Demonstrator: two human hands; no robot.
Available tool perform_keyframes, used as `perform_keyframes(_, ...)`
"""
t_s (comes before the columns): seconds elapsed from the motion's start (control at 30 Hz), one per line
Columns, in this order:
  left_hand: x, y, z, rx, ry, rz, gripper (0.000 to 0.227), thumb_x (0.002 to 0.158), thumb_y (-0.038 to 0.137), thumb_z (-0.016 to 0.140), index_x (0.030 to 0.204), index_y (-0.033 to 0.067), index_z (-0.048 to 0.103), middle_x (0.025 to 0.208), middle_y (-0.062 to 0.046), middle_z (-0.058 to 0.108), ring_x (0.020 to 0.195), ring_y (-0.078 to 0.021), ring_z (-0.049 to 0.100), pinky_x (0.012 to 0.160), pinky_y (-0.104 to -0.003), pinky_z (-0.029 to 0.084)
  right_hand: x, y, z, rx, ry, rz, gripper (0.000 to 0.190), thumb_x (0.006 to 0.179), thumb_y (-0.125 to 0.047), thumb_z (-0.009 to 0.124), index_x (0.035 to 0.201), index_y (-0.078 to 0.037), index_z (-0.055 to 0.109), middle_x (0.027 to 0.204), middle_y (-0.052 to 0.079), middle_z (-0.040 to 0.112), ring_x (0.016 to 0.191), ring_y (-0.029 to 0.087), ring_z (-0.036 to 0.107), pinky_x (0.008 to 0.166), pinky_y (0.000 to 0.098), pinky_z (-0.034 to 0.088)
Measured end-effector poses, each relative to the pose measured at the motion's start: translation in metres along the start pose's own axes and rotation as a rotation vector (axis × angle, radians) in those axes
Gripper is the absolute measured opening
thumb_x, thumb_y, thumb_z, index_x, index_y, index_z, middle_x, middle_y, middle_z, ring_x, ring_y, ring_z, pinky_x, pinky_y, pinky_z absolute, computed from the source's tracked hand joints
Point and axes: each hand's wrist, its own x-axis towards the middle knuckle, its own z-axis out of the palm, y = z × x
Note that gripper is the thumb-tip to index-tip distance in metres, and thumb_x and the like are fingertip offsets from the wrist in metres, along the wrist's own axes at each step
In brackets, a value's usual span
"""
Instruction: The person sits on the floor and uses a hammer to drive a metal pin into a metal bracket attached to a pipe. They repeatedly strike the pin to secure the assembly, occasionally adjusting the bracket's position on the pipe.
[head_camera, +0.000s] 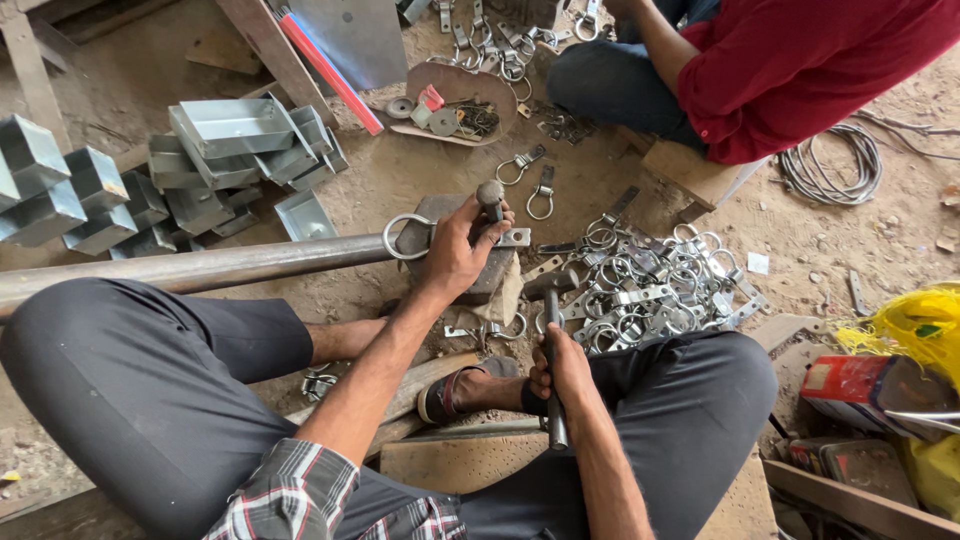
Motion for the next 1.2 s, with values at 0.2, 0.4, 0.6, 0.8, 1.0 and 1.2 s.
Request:
perform_keyframes(0.2,0.001,-0.011,-0.001,0.019,-0.058,0.002,0.029,0.102,0.033,0.065,0.112,0.006,0.069,0.099,-0.008,0.079,0.092,-0.0203,0.078,0.082,-0.039,0.063,-0.033,-0.007,0.011,-0.053,0.0,-0.194,0.033,0.11,-0.038,0.04,0.105,-0.006,0.049,0.063,0.001,0.044,0.04,0.009,0.04,0.031,0.0246,0.034)
perform_keyframes(0.4,0.003,-0.015,0.0,0.015,-0.087,-0.019,0.03,0.101,0.036,0.064,0.109,0.0073,0.07,0.095,-0.008,0.078,0.087,-0.0192,0.078,0.076,-0.038,0.064,-0.087,-0.034,0.053,-0.134,-0.114,-0.621,0.028,0.105,-0.032,0.041,0.108,-0.005,0.046,0.068,0.003,0.052,0.038,0.01,0.046,0.028,0.0241,0.039)
perform_keyframes(0.6,0.003,-0.003,-0.006,0.009,-0.061,0.022,0.025,0.101,0.027,0.068,0.106,0.0025,0.069,0.093,-0.012,0.077,0.084,-0.0233,0.077,0.07,-0.04,0.06,-0.116,-0.076,0.08,-0.468,0.01,-0.778,0.029,0.108,-0.034,0.045,0.104,-0.006,0.051,0.067,-0.002,0.047,0.045,0.005,0.04,0.033,0.0202,0.034)
perform_keyframes(0.8,0.009,0.012,-0.007,0.007,-0.057,-0.035,0.028,0.1,0.027,0.068,0.107,0.0007,0.072,0.091,-0.015,0.077,0.079,-0.0275,0.076,0.069,-0.04,0.057,-0.133,-0.108,0.105,-0.702,0.181,-0.985,0.043,0.113,-0.042,0.043,0.088,-0.008,0.054,0.064,-0.005,0.046,0.048,0.008,0.041,0.036,0.0227,0.035)
perform_keyframes(1.0,0.003,-0.004,-0.001,-0.029,-0.001,0.013,0.038,0.099,0.03,0.069,0.116,-0.0037,0.07,0.1,-0.019,0.076,0.087,-0.0298,0.076,0.073,-0.04,0.06,-0.15,-0.135,0.11,-0.147,0.034,-1.391,0.03,0.113,-0.045,0.046,0.105,-0.016,0.053,0.058,-0.005,0.047,0.046,0.005,0.042,0.042,0.0204,0.036)
perform_keyframes(1.2,-0.001,-0.003,0.0,0.04,0.053,0.077,0.036,0.097,0.028,0.072,0.115,-0.0031,0.069,0.102,-0.023,0.074,0.093,-0.0356,0.074,0.078,-0.043,0.058,-0.127,-0.111,0.122,-1.118,0.345,-0.648,0.034,0.1,-0.036,0.043,0.106,-0.007,0.061,0.056,0.003,0.054,0.047,0.014,0.05,0.041,0.0314,0.041)
